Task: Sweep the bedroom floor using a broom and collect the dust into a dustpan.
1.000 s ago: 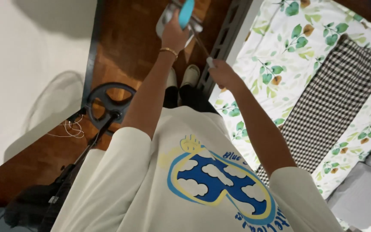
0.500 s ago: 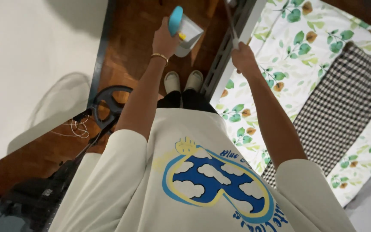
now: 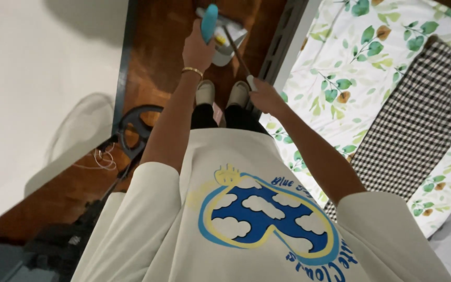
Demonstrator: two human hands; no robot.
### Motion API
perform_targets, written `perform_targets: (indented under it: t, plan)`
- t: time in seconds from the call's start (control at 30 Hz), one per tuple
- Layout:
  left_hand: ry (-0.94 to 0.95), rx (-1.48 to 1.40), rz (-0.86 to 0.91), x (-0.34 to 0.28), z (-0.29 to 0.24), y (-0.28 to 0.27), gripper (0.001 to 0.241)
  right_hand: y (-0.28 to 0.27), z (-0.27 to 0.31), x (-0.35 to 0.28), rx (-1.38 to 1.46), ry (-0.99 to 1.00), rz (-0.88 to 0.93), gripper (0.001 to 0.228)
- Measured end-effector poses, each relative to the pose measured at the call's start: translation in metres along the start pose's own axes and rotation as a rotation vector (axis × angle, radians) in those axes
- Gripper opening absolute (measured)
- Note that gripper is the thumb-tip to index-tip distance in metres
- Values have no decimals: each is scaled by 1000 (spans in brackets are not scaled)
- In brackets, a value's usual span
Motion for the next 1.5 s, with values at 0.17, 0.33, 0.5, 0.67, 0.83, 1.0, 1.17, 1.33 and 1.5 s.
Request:
perform_targets:
  t: [0.17,0.33,0.5,0.67,0.83,1.0,1.17,1.33,1.5]
  plan:
    - [-27,-64,14,0,3,-4,55,-17,-15,13,292,91,-196,33]
    - [-91,-18,57,1,5,3,52,-37,-15,10,305,110,-313,46]
    - [-69,-37,114,14,0,5,52,-5,-72,73,-210,30,-556,38]
    - [-97,-111,128,12,-4,-7,47,14,-54,69,100,188,-292,43]
    - [-22,-118,109,9,-3,-2,43,64,-45,80,-101,108,-210,40]
    - [157,-113,-21,9,49,39,60,53,-6,27,-136,62,-142,57]
    - [-19,-113,-19,-7,16,29,50,8,3,-26,174,204,-200,54]
    - [-49,-132,98,-46,-20,33,54,31,-56,-2,102,49,-395,55]
    - [-199,-39,168,-91,-24,33,66,59,-93,40,-111,-33,-526,49]
Point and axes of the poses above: each hand's wrist, its own x-axis towards the middle knuckle, its own y-axis out of the palm, z = x × y, the point moved 3 cm from there along x, towards the middle knuckle, and after that the axes turned 14 degrees about -x, right-handed, at the moved point
